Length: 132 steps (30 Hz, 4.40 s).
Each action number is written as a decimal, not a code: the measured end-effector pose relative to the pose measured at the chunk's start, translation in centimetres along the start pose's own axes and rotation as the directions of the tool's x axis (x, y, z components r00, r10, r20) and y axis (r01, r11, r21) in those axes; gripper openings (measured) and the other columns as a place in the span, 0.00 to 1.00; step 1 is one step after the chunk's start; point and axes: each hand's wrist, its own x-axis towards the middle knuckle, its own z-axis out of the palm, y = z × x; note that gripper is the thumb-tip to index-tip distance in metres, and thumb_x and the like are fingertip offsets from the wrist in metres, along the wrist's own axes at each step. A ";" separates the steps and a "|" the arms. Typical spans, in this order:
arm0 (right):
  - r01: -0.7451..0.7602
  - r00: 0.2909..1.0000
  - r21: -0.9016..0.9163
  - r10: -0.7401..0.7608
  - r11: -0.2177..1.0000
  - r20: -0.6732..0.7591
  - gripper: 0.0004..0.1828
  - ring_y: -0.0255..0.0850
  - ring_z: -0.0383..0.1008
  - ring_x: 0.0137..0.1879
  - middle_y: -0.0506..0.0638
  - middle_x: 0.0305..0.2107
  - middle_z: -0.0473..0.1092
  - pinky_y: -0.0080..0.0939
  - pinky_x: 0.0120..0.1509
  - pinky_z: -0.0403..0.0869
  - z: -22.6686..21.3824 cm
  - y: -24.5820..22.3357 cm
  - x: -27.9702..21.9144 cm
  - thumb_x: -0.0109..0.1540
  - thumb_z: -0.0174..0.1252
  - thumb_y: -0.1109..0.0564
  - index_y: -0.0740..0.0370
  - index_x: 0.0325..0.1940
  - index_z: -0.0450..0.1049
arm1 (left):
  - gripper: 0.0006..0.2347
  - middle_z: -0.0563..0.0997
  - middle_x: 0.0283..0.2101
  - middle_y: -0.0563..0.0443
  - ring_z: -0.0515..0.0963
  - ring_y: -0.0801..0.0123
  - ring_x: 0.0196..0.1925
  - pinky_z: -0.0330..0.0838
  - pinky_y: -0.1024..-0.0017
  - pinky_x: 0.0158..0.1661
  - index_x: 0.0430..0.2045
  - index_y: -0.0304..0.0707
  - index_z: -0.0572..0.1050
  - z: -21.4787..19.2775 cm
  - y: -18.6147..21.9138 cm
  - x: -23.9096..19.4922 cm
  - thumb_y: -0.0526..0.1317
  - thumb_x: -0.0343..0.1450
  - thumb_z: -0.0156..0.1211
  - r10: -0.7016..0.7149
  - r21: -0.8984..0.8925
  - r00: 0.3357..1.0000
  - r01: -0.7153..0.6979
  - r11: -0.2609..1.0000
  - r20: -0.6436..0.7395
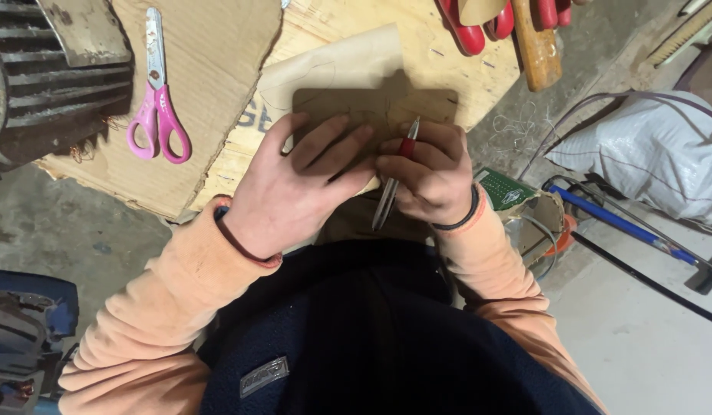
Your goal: Draw a circular template and technical markings on a piece of cardboard using a pen and a round object as a guide.
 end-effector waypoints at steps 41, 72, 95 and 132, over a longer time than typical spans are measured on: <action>0.019 1.000 -0.005 -0.019 1.000 0.001 0.15 0.47 0.71 0.52 0.46 0.44 0.79 0.52 0.53 0.72 0.3 1.0 -0.8 0.60 0.73 0.58 0.53 0.45 0.73 | 0.22 0.78 0.61 0.52 0.73 0.58 0.65 0.62 0.57 0.62 0.52 0.45 0.78 -0.4 -0.2 0.4 0.49 0.65 0.72 -0.025 -0.012 0.992 0.027 1.000 0.122; -0.464 0.877 0.241 0.481 0.852 -0.012 0.09 0.39 0.75 0.27 0.52 0.29 0.76 0.37 0.36 0.75 -1.4 0.3 -0.7 0.66 0.65 0.58 0.64 0.39 0.72 | 0.22 0.78 0.62 0.52 0.73 0.58 0.66 0.62 0.57 0.63 0.53 0.45 0.78 -0.2 -0.5 0.0 0.45 0.64 0.73 -0.039 -0.052 0.992 0.046 0.998 0.124; -0.453 0.878 0.309 0.478 0.837 -0.007 0.09 0.40 0.74 0.27 0.52 0.28 0.75 0.37 0.35 0.73 -0.9 0.5 -0.7 0.67 0.65 0.60 0.65 0.39 0.71 | 0.19 0.76 0.64 0.52 0.71 0.60 0.69 0.61 0.57 0.64 0.53 0.45 0.81 0.0 -0.4 -0.6 0.46 0.67 0.72 -0.044 -0.040 0.995 0.048 0.998 0.090; -0.277 0.960 0.282 0.250 0.919 0.127 0.11 0.43 0.75 0.30 0.49 0.25 0.75 0.39 0.35 0.71 -1.3 -0.2 0.5 0.64 0.67 0.53 0.59 0.31 0.76 | 0.11 0.77 0.65 0.56 0.72 0.64 0.69 0.64 0.56 0.67 0.48 0.47 0.81 1.0 -0.3 -1.6 0.45 0.73 0.69 -0.065 0.022 0.998 0.065 0.998 -0.005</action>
